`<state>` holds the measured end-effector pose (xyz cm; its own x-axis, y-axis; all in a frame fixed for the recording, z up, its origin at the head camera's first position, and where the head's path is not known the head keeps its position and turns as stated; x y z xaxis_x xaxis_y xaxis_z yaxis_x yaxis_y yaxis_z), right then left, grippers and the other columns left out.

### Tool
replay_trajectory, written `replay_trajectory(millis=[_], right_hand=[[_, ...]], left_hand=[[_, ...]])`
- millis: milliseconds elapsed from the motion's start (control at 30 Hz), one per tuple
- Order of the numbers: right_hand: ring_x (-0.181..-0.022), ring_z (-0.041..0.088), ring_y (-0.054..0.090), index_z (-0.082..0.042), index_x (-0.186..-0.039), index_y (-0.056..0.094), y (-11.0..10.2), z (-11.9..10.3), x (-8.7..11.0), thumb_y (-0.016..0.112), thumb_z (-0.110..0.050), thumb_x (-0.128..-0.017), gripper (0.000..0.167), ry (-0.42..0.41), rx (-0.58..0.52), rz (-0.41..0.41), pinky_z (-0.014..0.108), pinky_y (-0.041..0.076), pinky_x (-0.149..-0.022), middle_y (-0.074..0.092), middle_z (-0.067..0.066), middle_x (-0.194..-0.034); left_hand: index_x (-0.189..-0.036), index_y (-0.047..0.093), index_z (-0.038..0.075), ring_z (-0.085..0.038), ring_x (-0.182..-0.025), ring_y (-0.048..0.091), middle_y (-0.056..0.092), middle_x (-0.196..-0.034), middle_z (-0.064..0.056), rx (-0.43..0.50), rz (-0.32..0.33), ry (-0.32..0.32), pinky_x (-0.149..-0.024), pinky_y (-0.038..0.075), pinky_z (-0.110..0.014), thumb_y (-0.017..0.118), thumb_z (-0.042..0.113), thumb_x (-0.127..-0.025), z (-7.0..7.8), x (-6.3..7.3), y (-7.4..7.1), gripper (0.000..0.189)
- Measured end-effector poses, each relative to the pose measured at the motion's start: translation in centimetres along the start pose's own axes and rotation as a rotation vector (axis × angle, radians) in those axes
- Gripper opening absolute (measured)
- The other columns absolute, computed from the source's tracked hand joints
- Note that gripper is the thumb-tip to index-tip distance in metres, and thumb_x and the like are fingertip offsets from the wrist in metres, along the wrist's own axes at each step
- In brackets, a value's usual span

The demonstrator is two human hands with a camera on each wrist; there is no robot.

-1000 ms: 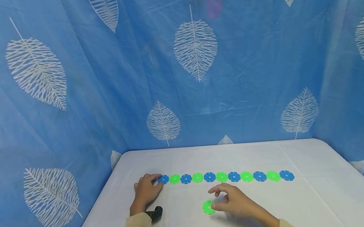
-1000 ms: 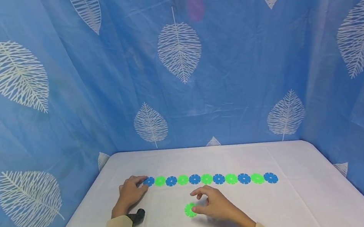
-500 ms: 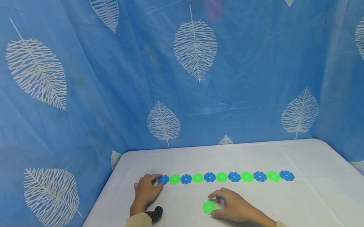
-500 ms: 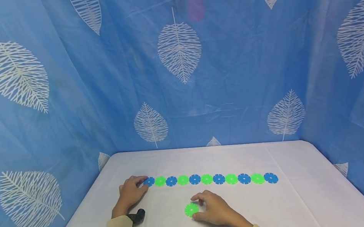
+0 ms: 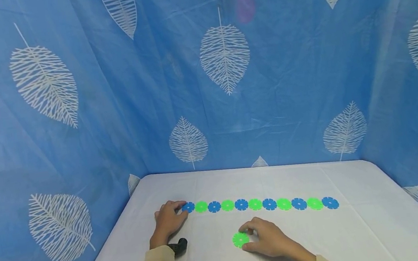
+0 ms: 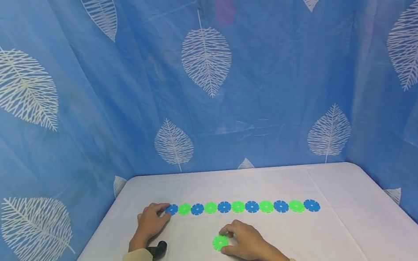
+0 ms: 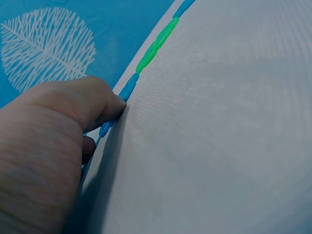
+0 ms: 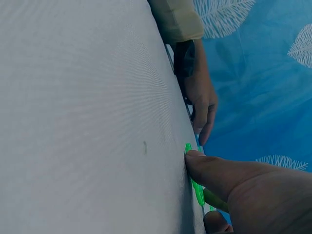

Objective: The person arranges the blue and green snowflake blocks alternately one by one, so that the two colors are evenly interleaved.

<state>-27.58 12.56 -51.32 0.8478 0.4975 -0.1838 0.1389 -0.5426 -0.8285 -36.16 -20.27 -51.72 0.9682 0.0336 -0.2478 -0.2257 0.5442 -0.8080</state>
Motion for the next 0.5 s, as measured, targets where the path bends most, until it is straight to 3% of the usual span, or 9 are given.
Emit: replay_trajectory(millis=[500], right_hand=[[-0.09, 0.007, 0.058, -0.026, -0.114, 0.069, -0.15, -0.13, -0.24, 0.08, -0.046, -0.079, 0.042, 0.031, -0.039, -0.057, 0.033, 0.049, -0.08, 0.061, -0.011, -0.099]], left_hand=[[-0.121, 0.073, 0.024, -0.026, -0.107, 0.059, 0.068, -0.112, -0.003, -0.008, -0.007, -0.01, -0.081, 0.032, -0.042, 0.072, 0.033, -0.085, -0.2, -0.12, 0.28, 0.038]])
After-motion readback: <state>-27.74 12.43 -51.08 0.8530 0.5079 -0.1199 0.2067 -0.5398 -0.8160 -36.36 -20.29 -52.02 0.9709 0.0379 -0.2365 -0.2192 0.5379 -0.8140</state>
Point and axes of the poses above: each hand's wrist, its own x-axis away from the middle knuckle, its own y-axis out of the palm, z = x × y, the point moved 3 cm from there along -x, towards the middle knuckle
